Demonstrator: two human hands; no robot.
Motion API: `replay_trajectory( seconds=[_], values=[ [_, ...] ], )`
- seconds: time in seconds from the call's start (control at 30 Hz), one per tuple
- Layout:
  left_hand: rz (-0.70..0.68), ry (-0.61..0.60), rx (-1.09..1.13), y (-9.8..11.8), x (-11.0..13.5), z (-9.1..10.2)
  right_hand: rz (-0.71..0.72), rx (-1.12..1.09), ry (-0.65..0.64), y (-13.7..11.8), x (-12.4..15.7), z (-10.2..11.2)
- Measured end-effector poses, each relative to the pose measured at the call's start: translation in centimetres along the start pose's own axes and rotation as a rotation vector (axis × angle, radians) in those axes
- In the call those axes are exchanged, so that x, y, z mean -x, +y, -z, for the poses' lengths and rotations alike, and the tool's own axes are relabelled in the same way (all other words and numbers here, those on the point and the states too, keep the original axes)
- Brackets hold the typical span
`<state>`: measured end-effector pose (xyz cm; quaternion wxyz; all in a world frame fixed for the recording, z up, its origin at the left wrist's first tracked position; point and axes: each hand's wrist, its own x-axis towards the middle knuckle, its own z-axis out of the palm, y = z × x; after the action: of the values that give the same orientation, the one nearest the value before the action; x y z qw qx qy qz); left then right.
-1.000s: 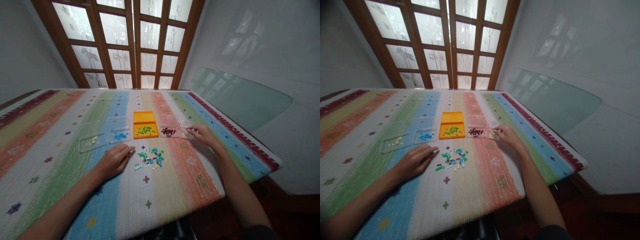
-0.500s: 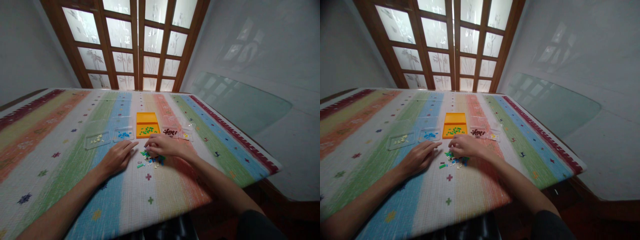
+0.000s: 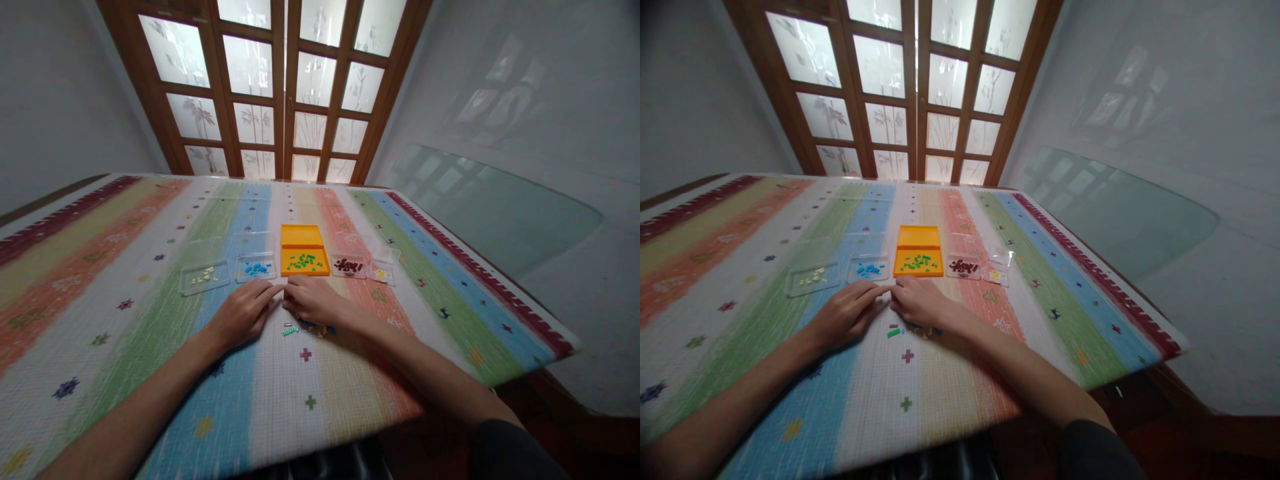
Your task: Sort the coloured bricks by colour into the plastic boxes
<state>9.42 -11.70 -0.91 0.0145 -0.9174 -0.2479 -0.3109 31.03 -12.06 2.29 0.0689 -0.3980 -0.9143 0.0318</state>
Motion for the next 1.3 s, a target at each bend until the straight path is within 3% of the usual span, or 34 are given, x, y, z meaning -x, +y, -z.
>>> replay_trajectory(
  seconds=[0.2,0.5,0.7,0.83,1.03,1.17,1.3],
  values=[
    [-0.006,0.027,0.008,0.2,-0.1,0.1,-0.097,-0.236,0.106,2.1,1.3,2.4],
    [-0.012,0.079,0.067,0.7,-0.3,-0.1,-0.213,-0.382,0.509,8.8,7.3,5.8],
    [-0.002,0.073,0.105,1.0,-0.3,-0.2,-0.290,-0.279,0.545,13.0,11.4,5.4],
    [-0.005,0.073,0.129,1.2,-0.5,-0.1,-0.313,-0.226,0.489,14.8,12.9,4.5],
    [-0.004,0.040,0.146,1.3,-0.6,-0.2,-0.345,-0.109,0.360,15.6,14.2,3.6],
    [0.077,0.026,0.204,1.4,-0.8,-0.5,-0.336,-0.030,0.429,14.8,13.9,3.6],
    [0.207,0.007,0.271,1.6,-1.3,-0.6,-0.228,-0.014,0.491,12.3,12.6,3.1]
  ],
)
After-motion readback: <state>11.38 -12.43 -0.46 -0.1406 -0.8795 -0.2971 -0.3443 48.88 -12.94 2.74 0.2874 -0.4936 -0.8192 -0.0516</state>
